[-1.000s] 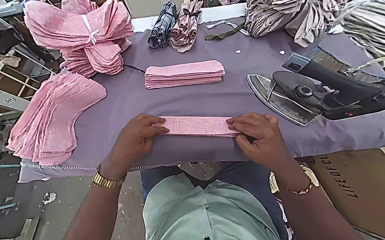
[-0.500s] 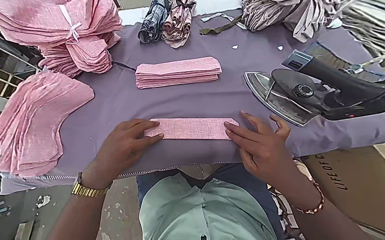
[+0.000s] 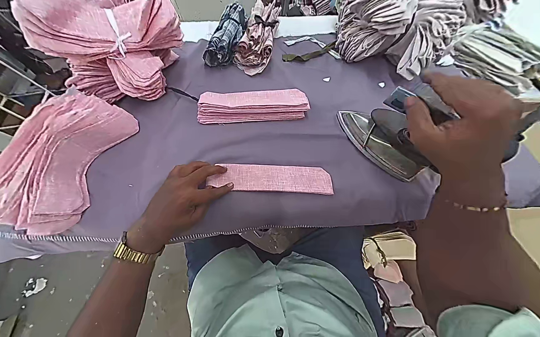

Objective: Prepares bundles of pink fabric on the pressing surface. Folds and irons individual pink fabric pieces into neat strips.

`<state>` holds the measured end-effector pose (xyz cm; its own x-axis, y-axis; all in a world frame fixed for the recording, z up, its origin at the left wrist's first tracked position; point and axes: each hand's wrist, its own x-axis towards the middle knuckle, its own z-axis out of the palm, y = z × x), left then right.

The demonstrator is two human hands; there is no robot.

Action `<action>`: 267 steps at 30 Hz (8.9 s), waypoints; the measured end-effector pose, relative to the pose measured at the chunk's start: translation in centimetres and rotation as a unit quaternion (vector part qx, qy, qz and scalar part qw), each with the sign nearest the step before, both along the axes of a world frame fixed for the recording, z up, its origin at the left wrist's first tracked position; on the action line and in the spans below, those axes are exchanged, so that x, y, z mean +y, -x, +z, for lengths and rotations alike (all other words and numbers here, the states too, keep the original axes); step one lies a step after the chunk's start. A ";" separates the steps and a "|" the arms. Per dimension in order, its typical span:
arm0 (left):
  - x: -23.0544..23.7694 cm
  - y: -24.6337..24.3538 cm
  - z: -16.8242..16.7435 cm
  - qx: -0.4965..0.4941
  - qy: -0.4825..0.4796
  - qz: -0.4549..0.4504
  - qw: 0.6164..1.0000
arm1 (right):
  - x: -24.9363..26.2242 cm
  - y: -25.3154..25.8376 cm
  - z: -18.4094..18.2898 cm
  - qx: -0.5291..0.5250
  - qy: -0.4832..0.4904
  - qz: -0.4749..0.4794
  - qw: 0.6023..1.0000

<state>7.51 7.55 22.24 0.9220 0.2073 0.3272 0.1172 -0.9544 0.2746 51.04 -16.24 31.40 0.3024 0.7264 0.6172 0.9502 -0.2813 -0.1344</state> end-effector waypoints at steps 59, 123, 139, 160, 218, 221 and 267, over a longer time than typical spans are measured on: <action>1.0 0.7 -1.2 -0.092 0.080 0.183 0.975 | -0.3 -0.1 0.2 0.013 -0.014 -0.007 1.000; -3.3 -11.5 0.3 -0.146 0.230 -0.041 0.961 | 2.7 10.9 -9.4 0.326 -0.100 0.300 0.891; -3.1 -11.2 0.4 -0.088 0.148 0.060 0.983 | 2.8 10.9 -9.8 0.319 -0.099 0.275 0.902; -0.2 -3.6 0.7 -0.020 0.177 0.248 0.952 | -0.4 15.0 -13.5 0.019 -0.098 0.125 0.987; 0.8 -1.1 -0.1 -0.061 0.050 -0.019 0.997 | -0.8 9.7 -5.4 0.119 -0.008 0.117 0.986; 0.8 -1.0 -0.2 -0.069 0.052 -0.020 0.996 | -0.3 2.8 -1.0 0.013 -0.092 0.046 0.995; 1.1 -0.5 -0.5 -0.083 0.108 0.160 0.978 | 1.9 2.5 1.0 0.001 -0.007 0.062 0.998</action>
